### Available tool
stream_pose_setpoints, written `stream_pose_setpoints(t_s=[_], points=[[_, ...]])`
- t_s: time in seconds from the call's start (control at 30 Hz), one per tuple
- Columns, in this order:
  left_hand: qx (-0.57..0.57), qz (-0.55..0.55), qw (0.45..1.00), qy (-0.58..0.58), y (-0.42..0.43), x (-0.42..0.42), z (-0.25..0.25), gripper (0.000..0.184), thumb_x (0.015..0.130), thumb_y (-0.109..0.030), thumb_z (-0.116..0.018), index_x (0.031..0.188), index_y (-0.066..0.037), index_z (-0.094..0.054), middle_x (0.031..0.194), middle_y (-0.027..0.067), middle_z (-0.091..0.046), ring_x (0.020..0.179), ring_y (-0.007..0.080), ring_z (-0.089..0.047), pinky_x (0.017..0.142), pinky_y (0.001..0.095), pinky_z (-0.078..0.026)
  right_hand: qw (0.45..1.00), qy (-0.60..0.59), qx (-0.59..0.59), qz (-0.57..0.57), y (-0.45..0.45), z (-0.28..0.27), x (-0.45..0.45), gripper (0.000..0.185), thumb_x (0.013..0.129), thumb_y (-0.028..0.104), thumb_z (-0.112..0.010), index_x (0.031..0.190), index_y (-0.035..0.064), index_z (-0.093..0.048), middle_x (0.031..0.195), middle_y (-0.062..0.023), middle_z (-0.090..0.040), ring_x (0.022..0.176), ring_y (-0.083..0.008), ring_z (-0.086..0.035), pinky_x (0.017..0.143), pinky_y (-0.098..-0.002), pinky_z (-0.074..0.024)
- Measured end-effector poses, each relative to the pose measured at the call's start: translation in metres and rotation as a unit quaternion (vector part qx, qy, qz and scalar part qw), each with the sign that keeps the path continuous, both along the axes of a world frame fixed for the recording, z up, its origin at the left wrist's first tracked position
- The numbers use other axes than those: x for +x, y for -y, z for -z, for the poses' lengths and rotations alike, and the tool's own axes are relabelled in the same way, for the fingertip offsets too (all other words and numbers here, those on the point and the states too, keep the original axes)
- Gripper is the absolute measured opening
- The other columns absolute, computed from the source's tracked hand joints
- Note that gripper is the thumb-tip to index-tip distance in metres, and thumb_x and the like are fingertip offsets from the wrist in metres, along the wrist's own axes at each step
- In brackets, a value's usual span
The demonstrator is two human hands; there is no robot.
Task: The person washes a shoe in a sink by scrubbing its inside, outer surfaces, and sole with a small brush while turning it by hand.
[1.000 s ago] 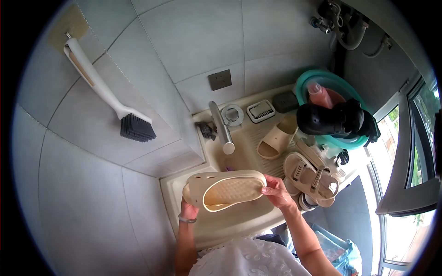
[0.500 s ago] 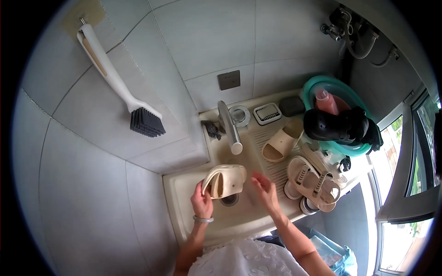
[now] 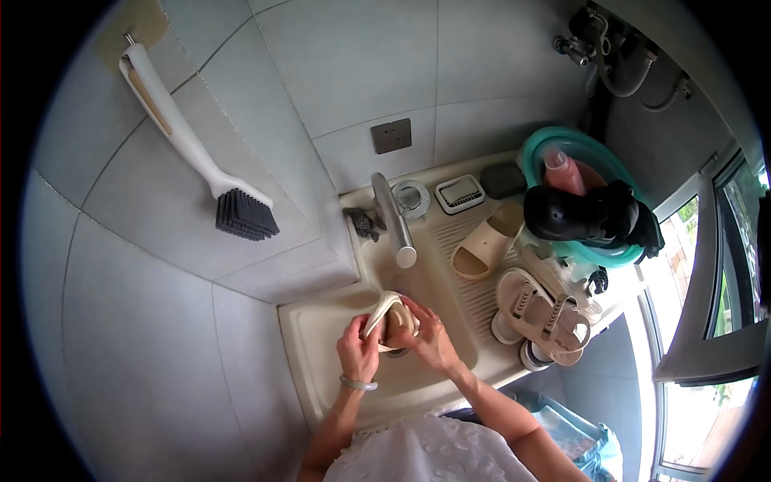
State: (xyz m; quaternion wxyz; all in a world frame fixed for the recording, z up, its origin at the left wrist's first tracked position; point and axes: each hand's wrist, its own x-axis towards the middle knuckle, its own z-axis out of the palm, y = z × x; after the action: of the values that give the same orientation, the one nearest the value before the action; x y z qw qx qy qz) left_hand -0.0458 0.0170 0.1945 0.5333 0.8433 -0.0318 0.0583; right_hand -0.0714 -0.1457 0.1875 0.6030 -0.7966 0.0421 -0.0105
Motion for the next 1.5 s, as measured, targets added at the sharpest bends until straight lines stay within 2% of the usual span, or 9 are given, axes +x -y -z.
stream_pose_setpoints(t_s=[0.43,0.5,0.73,0.87,0.93,1.0,1.17,1.37,1.5], points=[[-0.280,0.083,0.935,-0.203,-0.010,0.020,0.007,0.021,0.092,-0.018,-0.060,0.098,0.002,-0.060,0.080,0.0000,-0.057,0.069,0.0058,-0.051,0.060,0.0212,-0.042,0.978,-0.052,0.201,-0.017,0.016,0.016,0.004,0.062,0.078,0.030,-0.067,0.134,0.0097,-0.050,0.123,-0.0206,-0.050,0.115,-0.0329,-0.050,0.093,-0.0408,-0.0445],[-0.287,0.085,0.932,-0.205,-0.007,0.021,0.013,0.021,0.092,-0.018,-0.060,0.098,0.002,-0.060,0.080,-0.0003,-0.056,0.069,0.0057,-0.050,0.059,0.0211,-0.042,0.998,-0.061,-0.017,0.021,0.014,0.016,0.006,0.075,0.071,0.039,-0.071,0.137,0.0136,-0.046,0.132,-0.0226,-0.042,0.126,-0.0398,-0.037,0.100,-0.0474,-0.0370],[-0.282,0.085,0.931,-0.214,-0.009,0.029,0.030,0.019,0.091,-0.016,-0.060,0.096,0.002,-0.060,0.078,0.0008,-0.058,0.066,0.0069,-0.050,0.058,0.0229,-0.044,0.994,-0.093,0.001,0.060,0.008,0.037,0.017,0.087,0.063,0.041,-0.073,0.140,0.0168,-0.041,0.135,-0.0258,-0.035,0.128,-0.0432,-0.032,0.105,-0.0520,-0.0307],[0.079,0.115,0.990,-0.006,-0.001,0.026,0.015,0.030,0.082,-0.003,-0.059,0.112,-0.006,-0.054,0.091,0.0187,-0.064,0.083,0.0375,-0.063,0.068,0.0412,-0.052,0.991,-0.128,0.037,0.032,0.003,0.025,0.014,0.085,0.062,0.037,-0.072,0.138,0.0127,-0.043,0.132,-0.0265,-0.039,0.122,-0.0431,-0.040,0.104,-0.0519,-0.0326],[0.215,0.129,0.966,0.068,0.002,0.031,0.019,0.045,0.076,0.002,-0.060,0.119,-0.007,-0.052,0.099,0.0188,-0.063,0.088,0.0379,-0.062,0.072,0.0446,-0.052,0.991,-0.124,0.021,0.046,-0.008,0.024,0.011,0.083,0.061,0.036,-0.072,0.136,0.0109,-0.045,0.130,-0.0267,-0.041,0.121,-0.0429,-0.042,0.103,-0.0503,-0.0350],[0.252,0.148,0.955,0.058,0.000,0.038,0.023,0.047,0.073,0.004,-0.060,0.118,-0.006,-0.054,0.097,0.0196,-0.063,0.089,0.0394,-0.062,0.075,0.0453,-0.051,0.983,0.014,-0.181,0.034,-0.020,0.023,0.007,0.080,0.059,0.033,-0.072,0.133,0.0081,-0.049,0.125,-0.0277,-0.045,0.117,-0.0422,-0.045,0.098,-0.0463,-0.0406],[0.228,0.182,0.956,-0.037,-0.006,0.052,0.027,0.028,0.079,-0.001,-0.060,0.106,-0.001,-0.063,0.093,0.0215,-0.066,0.085,0.0435,-0.061,0.074,0.0442,-0.051,0.996,0.031,-0.028,0.076,-0.016,-0.004,0.007,0.068,0.060,0.020,-0.069,0.125,0.0043,-0.056,0.120,-0.0203,-0.055,0.108,-0.0368,-0.052,0.090,-0.0397,-0.0464],[0.054,0.270,0.945,-0.177,-0.017,0.058,0.016,0.019,0.087,-0.008,-0.056,0.101,0.000,-0.067,0.066,0.0083,-0.062,0.057,0.0124,-0.052,0.055,0.0300,-0.044,0.983,-0.003,0.182,0.022,0.010,0.016,0.010,0.066,0.061,0.009,-0.072,0.125,0.0022,-0.055,0.119,-0.0128,-0.056,0.110,-0.0224,-0.055,0.092,-0.0315,-0.0453],[-0.050,0.284,0.929,-0.230,-0.020,0.056,0.022,0.019,0.091,-0.010,-0.054,0.100,0.003,-0.065,0.070,-0.0013,-0.057,0.064,0.0048,-0.048,0.053,0.0243,-0.039,0.961,-0.026,0.275,0.015,0.015,0.018,0.009,0.065,0.060,0.008,-0.074,0.123,0.0023,-0.057,0.116,-0.0079,-0.057,0.107,-0.0193,-0.055,0.093,-0.0306,-0.0434]])
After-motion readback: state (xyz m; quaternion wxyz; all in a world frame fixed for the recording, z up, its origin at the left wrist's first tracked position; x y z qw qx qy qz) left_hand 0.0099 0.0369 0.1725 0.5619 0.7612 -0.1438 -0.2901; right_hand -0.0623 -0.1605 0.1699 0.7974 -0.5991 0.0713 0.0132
